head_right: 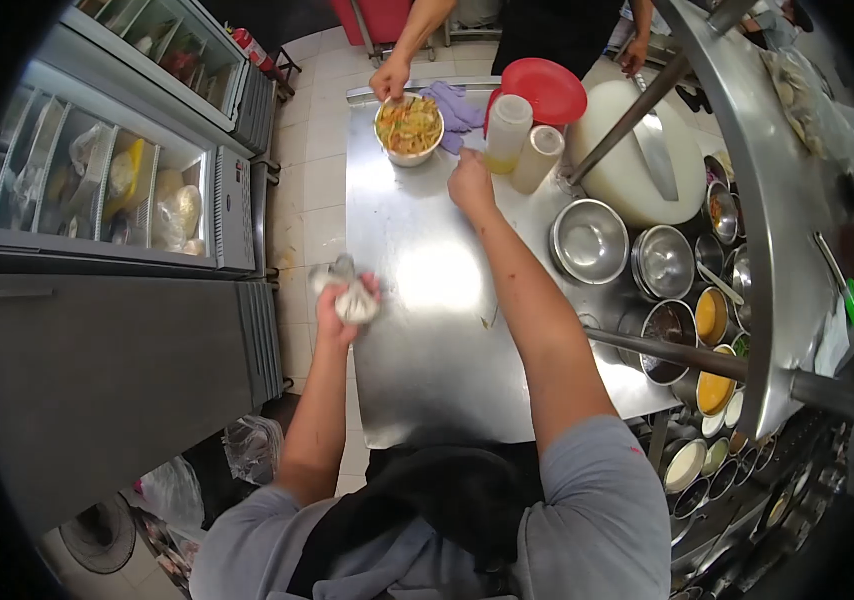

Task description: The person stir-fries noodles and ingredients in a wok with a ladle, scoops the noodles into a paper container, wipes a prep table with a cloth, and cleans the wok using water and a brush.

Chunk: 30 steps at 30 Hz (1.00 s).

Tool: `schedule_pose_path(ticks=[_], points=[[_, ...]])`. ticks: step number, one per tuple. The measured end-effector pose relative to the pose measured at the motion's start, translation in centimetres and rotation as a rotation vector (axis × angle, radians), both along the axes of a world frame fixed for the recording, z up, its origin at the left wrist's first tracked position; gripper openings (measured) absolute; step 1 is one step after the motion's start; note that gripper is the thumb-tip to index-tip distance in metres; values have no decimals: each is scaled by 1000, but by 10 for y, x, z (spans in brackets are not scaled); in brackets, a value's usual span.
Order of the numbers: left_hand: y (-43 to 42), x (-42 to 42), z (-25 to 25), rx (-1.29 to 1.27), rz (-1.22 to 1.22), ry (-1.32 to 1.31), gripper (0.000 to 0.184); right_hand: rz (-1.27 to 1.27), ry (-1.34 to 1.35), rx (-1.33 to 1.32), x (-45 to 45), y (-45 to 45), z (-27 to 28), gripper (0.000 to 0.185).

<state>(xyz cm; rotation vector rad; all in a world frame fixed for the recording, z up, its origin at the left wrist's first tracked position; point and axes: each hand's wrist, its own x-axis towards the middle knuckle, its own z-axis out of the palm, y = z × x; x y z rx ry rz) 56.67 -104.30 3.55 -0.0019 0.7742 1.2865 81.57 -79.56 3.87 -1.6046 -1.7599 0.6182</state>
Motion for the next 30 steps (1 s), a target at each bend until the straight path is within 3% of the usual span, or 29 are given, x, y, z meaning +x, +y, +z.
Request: schedule_pose_path(ticks=[1, 3, 7, 9, 14, 16, 18, 23, 25, 30], points=[[-31, -12, -16, -30, -16, -63, 51, 6, 2, -3, -5, 14, -8, 39], [-88, -19, -2, -67, 2, 8, 45, -70, -73, 186, -15, 40, -26, 37], [-177, -39, 19, -149, 18, 95, 43, -74, -40, 48, -39, 73, -13, 41], [-206, -45, 28, -182, 39, 126, 42, -14, -89, 272, -47, 109, -31, 52], [-251, -64, 23, -245, 147, 153, 43, 8, -340, 100, -64, 145, -39, 54], [-280, -71, 26, -294, 184, 171, 44, 79, -447, 28, -71, 120, -54, 54], [-296, -78, 8, -331, 201, 291, 42, 340, -511, 124, -72, 81, -49, 54], [-343, -91, -49, -418, 293, 337, 41, 841, -397, 13, -45, -73, -22, 41], [-374, -101, -68, -440, 313, 292, 41, 799, -357, 21, -3, -87, -32, 40], [-473, -70, -59, -535, 381, 346, 45, 505, -235, 31, 90, -162, -43, 37]])
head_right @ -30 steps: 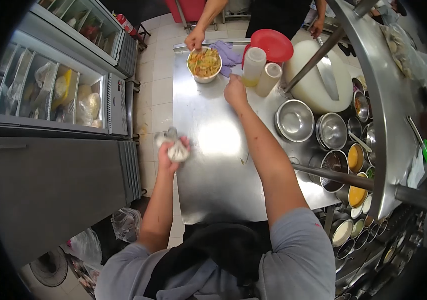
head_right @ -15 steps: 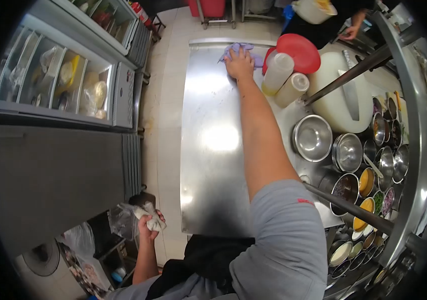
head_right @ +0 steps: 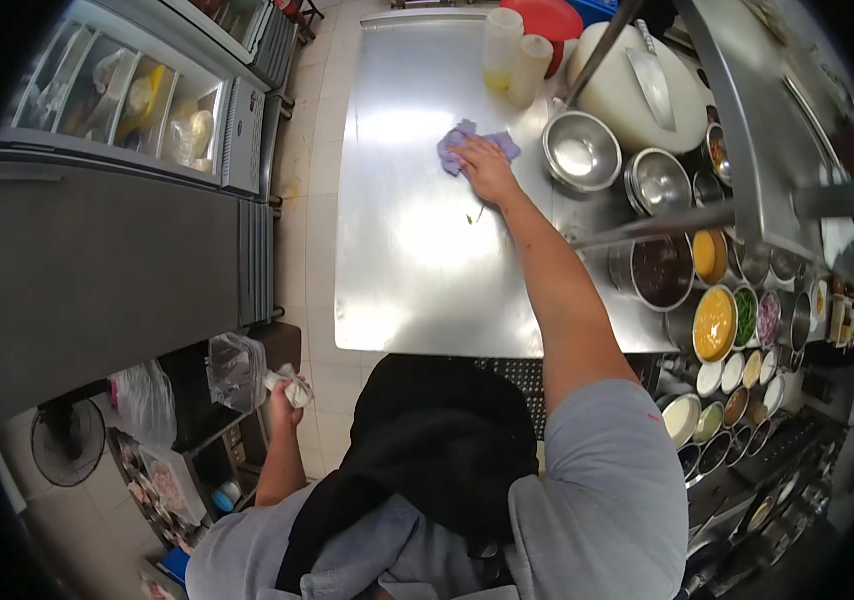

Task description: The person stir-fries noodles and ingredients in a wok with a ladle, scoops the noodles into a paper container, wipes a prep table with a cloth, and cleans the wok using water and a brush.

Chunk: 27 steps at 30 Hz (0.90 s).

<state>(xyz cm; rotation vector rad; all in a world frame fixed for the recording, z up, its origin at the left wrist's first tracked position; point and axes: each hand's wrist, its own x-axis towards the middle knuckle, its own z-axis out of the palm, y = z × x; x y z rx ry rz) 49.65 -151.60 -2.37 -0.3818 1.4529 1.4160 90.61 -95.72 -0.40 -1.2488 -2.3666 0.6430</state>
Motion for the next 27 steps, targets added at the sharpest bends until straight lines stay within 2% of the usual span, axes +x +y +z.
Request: schedule_pose_path(ticks=[1, 3, 4, 6, 7, 8, 9, 10, 11, 13, 14, 15, 17, 18, 19, 20, 22, 25, 26, 27], points=[[-28, 5, -6, -51, -13, -4, 43, -4, 5, 1, 7, -23, 3, 37], [-92, 2, -37, -97, -37, -88, 40, -232, 157, 41, 14, -68, -3, 37], [-115, 10, -32, -100, 19, -88, 39, -237, 165, 41, 11, -95, -6, 37], [-135, 28, -23, -86, 56, -82, 39, -404, 114, 141, -10, -145, -14, 39], [-143, 35, -15, -118, 69, -53, 39, -416, 147, 265, -33, -170, -23, 32], [-145, 38, -10, -148, 82, -27, 39, -381, 305, 142, -63, -196, -32, 24], [-146, 36, -10, -141, 67, -27, 39, -314, 806, 138, -114, -227, -52, 20], [-147, 30, -12, -146, 56, -47, 39, -233, 944, -113, -169, -265, -51, 23], [-150, 25, -12, -155, 49, -66, 38, -104, 728, -33, -219, -300, -29, 25], [-158, 7, -17, -130, -4, -84, 39, -39, 980, -789, -310, -349, 31, 27], [-154, -7, -16, -101, -51, -104, 39, -76, 956, -707, -345, -359, 43, 30], [-142, -4, -3, -195, -28, 9, 29, -83, 969, -696, -354, -353, 56, 30], [-162, -28, 4, -199, -64, -3, 30, -105, 973, -535, -368, -357, 99, 31], [-167, -37, -1, -172, -90, -27, 33, -31, 971, -549, -356, -340, 96, 31], [-176, -43, -1, -225, -85, -8, 31, 7, 1064, -800, -328, -318, 98, 35], [-190, -56, -7, -240, -94, -53, 32, 21, 1067, -883, -292, -291, 99, 34], [-193, -54, 23, -413, -158, 89, 32, -120, 864, -634, -170, -227, 95, 33], [-199, -66, 58, -541, -213, 146, 30, -495, 222, -251, 22, -162, 70, 34], [-198, -74, 69, -584, -231, 166, 30, -563, -4, -127, 53, -164, 53, 35], [-195, -85, 78, -662, -296, 139, 28, -611, -81, 135, 59, -179, 21, 37]])
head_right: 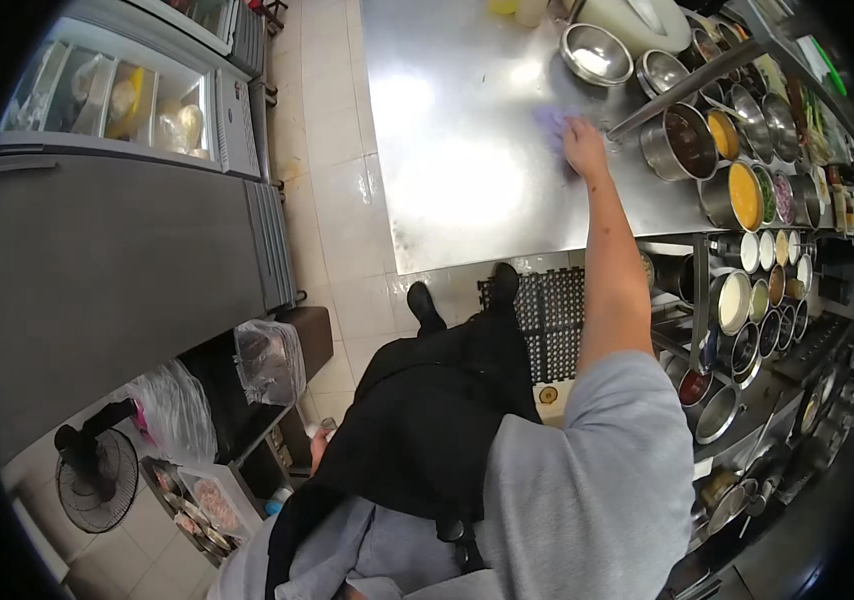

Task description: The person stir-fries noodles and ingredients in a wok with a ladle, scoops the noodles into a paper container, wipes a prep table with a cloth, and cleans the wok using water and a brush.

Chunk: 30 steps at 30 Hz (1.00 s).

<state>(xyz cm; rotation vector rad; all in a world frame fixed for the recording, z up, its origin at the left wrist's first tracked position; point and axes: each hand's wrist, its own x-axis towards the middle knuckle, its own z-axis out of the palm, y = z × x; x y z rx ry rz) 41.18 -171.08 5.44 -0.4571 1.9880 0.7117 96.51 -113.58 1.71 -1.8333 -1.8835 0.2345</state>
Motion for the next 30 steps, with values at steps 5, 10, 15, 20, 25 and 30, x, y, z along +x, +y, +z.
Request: schedule_pose_path(ticks=[5, 10, 15, 20, 25, 30], points=[[-39, -112, -79, 172, 162, -140, 22, -32, 274, 56, -143, -116, -32, 25], [13, -152, -101, 313, 68, -157, 20, 420, 669, 23, -361, -207, -15, 25], [41, -162, -109, 325, -21, -59, 22, 227, 949, -110, -357, -115, 33, 38], [17, -138, -72, 227, -120, 43, 27, -128, 934, -61, -167, 60, 46, 26], [-44, -154, -70, 201, -444, 136, 24, -341, 130, 311, -177, 110, -27, 32], [-26, -144, -43, 66, -235, -38, 19, 1043, 573, -100, -461, -12, -112, 27]])
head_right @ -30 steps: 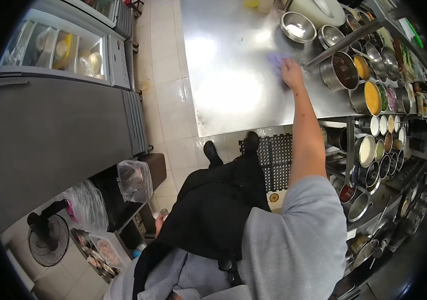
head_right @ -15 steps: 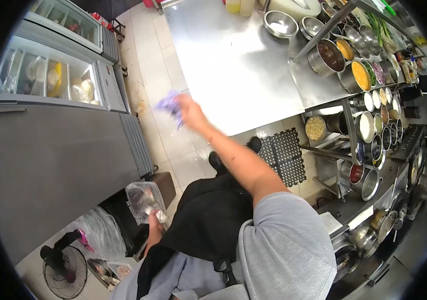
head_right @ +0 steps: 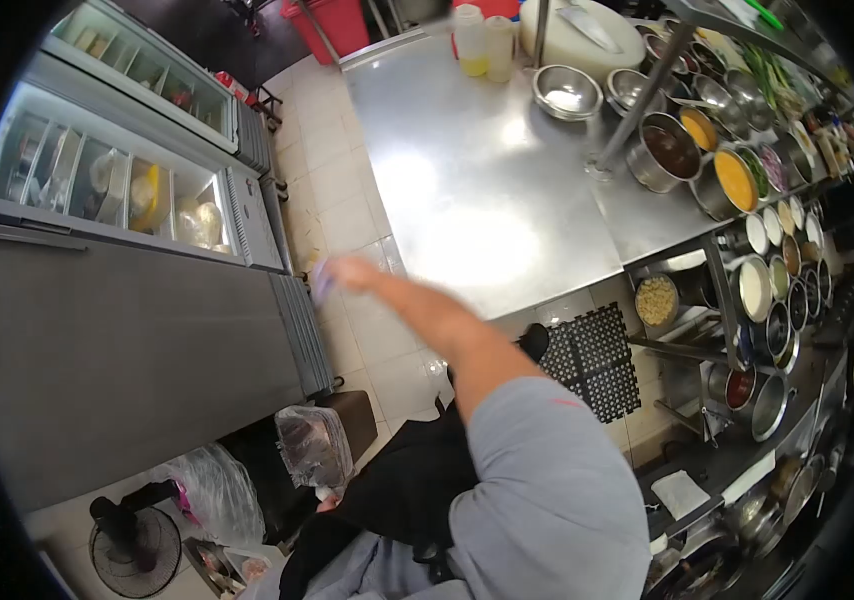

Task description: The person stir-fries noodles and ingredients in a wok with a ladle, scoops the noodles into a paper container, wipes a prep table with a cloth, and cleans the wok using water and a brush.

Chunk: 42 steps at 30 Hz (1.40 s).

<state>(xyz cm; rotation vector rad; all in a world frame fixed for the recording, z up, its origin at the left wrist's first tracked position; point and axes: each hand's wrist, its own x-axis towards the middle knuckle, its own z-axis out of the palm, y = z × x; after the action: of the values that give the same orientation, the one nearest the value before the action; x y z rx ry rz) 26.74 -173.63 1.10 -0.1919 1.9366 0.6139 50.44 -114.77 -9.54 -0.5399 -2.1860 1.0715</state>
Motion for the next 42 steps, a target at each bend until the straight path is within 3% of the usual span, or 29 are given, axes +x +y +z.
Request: schedule_pose_path(ticks=[1, 2, 4, 5, 6, 8, 9, 10, 11, 12, 14, 16, 18, 20, 21, 23, 25, 27, 28, 30, 31, 33, 34, 35, 37, 39, 41, 42], points=[[4, 1, 2, -32, 90, -48, 18, 24, 59, -207, -36, -50, 23, 27], [4, -13, -9, 66, -137, 73, 17, 32, 129, -413, -71, -101, 50, 28], [33, -14, -13, 203, -275, 143, 17, -155, 224, -517, -72, -146, 127, 29], [48, -15, -15, 272, -340, 181, 17, -252, 195, -245, -70, -154, 141, 33], [65, -12, -16, 301, -407, 165, 19, -329, 265, -258, -60, -146, 153, 35], [109, 12, -4, 312, -339, 86, 26, -467, 136, -270, -13, -94, 171, 41], [136, 30, 10, 315, -304, 47, 29, -532, 200, -389, 28, -64, 192, 43], [150, 31, -6, 452, -309, -48, 29, -592, 267, -506, 75, -40, 216, 45], [165, 36, -20, 587, -311, -145, 28, -664, 329, -422, 118, -14, 223, 46], [186, 51, -24, 626, -327, -171, 28, -1038, -70, -288, 145, 12, 214, 53], [230, 96, 3, 678, -458, -302, 30, -1432, -464, -118, 197, 30, 229, 63], [272, 167, 62, 812, -544, -389, 30, -1107, -509, -70, 255, 0, 261, 80], [306, 225, 80, 921, -621, -450, 29, -763, -481, -94, 282, -55, 281, 75], [332, 286, 110, 994, -737, -542, 41, -603, -635, -202, 289, -135, 316, 55], [339, 315, 120, 1049, -844, -469, 48, -596, -611, -265, 296, -178, 336, 50], [350, 370, 138, 1137, -1034, -459, 61, -732, -265, -227, 317, -245, 327, 50], [348, 416, 151, 1166, -1126, -523, 68, -967, -127, 11, 339, -296, 332, 48], [338, 463, 160, 1221, -1503, -369, 71, -1109, -45, -88, 380, -331, 321, 47], [330, 489, 163, 1221, -1507, -366, 71, -1248, 45, -203, 401, -350, 314, 48], [305, 541, 163, 1148, -1341, -970, 54, -1348, 243, -242, 442, -392, 301, 37], [298, 567, 161, 1155, -1343, -972, 54, -1375, 296, -201, 466, -412, 304, 35], [277, 619, 151, 639, -1379, -1128, 43, -1400, 284, -247, 504, -461, 317, 34], [255, 646, 150, 712, -1312, -1203, 37, -1429, 281, -289, 525, -481, 319, 32], [239, 670, 149, 706, -1307, -1205, 37, -1430, 278, -297, 547, -502, 308, 32], [213, 714, 152, 503, -1423, -1237, 35, -1331, 714, -641, 586, -544, 286, 35], [185, 750, 151, 437, -1429, -1197, 36, -1405, 788, -749, 612, -578, 287, 34], [168, 788, 136, 498, -1550, -1218, 35, -1459, 1176, -705, 635, -608, 264, 33], [155, 804, 137, 699, -1652, -1123, 39, -1427, 1293, -724, 639, -620, 266, 36]])
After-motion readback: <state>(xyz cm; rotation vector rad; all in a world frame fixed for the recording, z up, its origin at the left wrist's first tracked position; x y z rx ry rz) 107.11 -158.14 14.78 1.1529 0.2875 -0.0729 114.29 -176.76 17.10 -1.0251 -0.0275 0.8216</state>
